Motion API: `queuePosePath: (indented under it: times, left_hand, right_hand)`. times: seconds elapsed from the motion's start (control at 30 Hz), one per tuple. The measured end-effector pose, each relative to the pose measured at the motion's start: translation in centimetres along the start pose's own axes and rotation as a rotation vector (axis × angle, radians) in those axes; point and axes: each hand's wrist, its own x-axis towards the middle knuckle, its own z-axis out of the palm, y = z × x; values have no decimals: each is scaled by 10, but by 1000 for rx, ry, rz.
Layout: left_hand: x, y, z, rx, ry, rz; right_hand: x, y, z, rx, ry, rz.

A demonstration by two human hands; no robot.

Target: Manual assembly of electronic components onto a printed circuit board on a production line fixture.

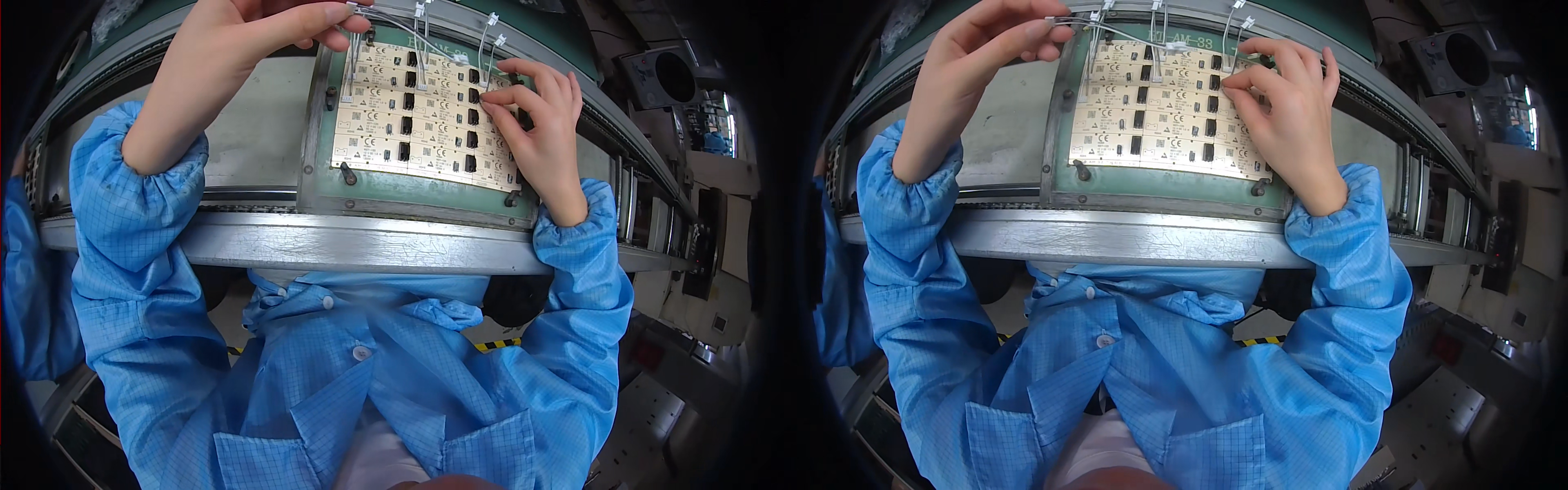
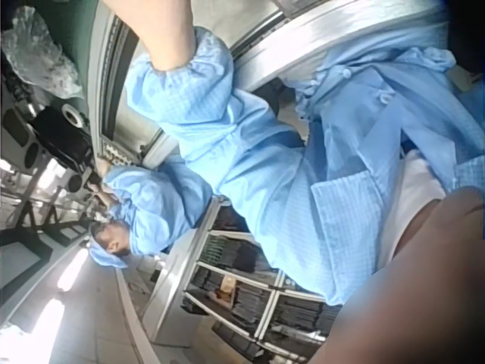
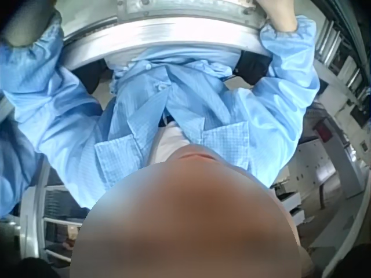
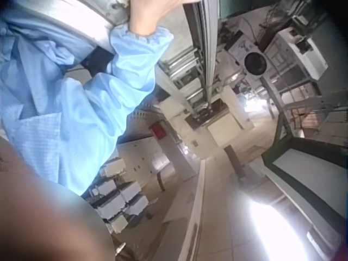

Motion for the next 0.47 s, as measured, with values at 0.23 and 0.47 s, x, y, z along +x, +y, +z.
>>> queuePosePath:
  times: [0.23, 0.47]
  left_hand:
    - [-4, 23, 15, -45, -27, 34]
    - [6, 73, 100, 1811, -4, -542]
  right_hand:
    - [-10, -6, -15, -63, -120, -91]
    - [23, -46, -5, -120, -164, -170]
